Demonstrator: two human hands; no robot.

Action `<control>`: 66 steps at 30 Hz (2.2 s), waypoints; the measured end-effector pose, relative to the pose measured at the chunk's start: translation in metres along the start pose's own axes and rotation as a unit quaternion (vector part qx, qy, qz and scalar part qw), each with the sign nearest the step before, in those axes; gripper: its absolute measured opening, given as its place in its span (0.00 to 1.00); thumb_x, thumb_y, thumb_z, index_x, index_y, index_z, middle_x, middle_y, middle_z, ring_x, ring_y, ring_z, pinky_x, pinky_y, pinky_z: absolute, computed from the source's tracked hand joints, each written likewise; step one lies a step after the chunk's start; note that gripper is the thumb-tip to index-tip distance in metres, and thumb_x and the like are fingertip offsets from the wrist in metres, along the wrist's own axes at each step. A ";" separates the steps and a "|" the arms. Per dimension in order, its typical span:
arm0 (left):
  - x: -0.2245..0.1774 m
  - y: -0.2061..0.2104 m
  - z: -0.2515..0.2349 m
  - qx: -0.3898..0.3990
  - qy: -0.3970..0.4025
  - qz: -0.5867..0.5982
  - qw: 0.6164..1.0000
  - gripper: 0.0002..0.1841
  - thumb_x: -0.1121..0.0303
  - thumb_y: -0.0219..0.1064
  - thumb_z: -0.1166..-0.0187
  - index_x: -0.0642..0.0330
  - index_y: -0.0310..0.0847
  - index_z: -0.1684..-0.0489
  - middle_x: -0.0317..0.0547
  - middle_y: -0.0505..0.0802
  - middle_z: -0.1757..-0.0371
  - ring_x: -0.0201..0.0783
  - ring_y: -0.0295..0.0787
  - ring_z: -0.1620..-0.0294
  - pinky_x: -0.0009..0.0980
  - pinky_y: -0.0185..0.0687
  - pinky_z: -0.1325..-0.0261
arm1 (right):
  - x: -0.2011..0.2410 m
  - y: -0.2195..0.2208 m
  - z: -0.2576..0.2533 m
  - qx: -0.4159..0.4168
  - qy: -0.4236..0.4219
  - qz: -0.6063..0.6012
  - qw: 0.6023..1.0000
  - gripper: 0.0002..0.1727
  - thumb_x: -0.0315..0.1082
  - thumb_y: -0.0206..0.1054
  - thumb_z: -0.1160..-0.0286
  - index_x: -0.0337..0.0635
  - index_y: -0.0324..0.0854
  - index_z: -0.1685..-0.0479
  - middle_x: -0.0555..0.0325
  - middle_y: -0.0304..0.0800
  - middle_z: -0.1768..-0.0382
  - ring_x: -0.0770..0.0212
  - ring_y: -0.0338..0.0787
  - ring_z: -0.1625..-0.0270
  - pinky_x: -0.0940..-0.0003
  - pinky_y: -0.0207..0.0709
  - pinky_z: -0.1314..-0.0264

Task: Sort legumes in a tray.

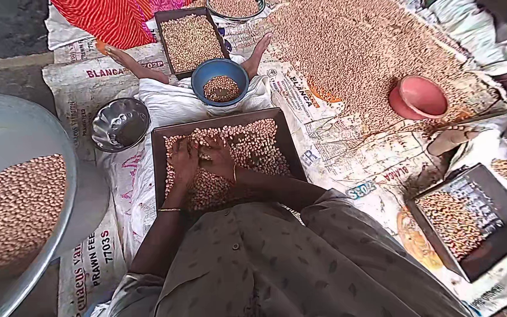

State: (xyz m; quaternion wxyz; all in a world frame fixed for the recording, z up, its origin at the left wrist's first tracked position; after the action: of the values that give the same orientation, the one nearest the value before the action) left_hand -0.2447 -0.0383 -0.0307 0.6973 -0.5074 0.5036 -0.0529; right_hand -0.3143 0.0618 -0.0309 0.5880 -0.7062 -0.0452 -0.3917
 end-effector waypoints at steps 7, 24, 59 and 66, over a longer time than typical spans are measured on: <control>-0.066 0.069 0.049 0.268 0.266 -0.021 0.926 0.21 0.57 0.65 0.15 0.45 0.83 0.24 0.55 0.74 0.15 0.58 0.62 0.11 0.66 0.51 0.13 | -0.042 -0.035 0.117 0.161 -0.039 0.134 0.977 0.30 0.34 0.71 0.27 0.48 0.78 0.21 0.37 0.61 0.11 0.28 0.50 0.07 0.18 0.40 0.16; 0.021 -0.093 0.039 -0.154 0.003 -0.002 0.988 0.21 0.69 0.59 0.13 0.69 0.75 0.25 0.72 0.81 0.28 0.68 0.82 0.32 0.64 0.75 0.30 | 0.034 0.028 0.004 0.106 -0.163 0.110 0.975 0.25 0.39 0.70 0.23 0.46 0.82 0.25 0.47 0.76 0.18 0.40 0.63 0.10 0.22 0.40 0.13; -0.036 -0.123 0.143 -0.053 0.071 0.460 0.884 0.46 0.84 0.58 0.46 0.72 0.58 0.12 0.46 0.77 0.16 0.22 0.77 0.24 0.20 0.75 0.24 | 0.066 -0.085 0.056 -0.158 -0.250 0.075 0.952 0.33 0.33 0.76 0.48 0.45 0.88 0.32 0.37 0.75 0.19 0.26 0.67 0.15 0.21 0.63 0.24; 0.050 -0.076 0.159 -0.095 -0.102 0.527 0.838 0.49 0.82 0.58 0.50 0.64 0.57 0.10 0.39 0.85 0.25 0.17 0.86 0.41 0.17 0.83 0.43 | -0.027 -0.060 0.110 0.112 -0.163 -0.049 0.979 0.39 0.53 0.76 0.31 0.44 0.78 0.19 0.31 0.64 0.14 0.35 0.57 0.08 0.42 0.47 0.06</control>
State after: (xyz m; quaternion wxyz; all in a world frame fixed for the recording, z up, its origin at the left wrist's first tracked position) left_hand -0.0668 0.0000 -0.0092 0.6157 -0.2311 0.6236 0.4227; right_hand -0.3090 0.1862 0.0006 0.6282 -0.6874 -0.2183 -0.2918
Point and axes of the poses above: each hand's wrist, its own z-axis away from the middle knuckle, its own y-axis out of the palm, x = y × z, the point moved 10 cm from there along -z, towards the middle knuckle
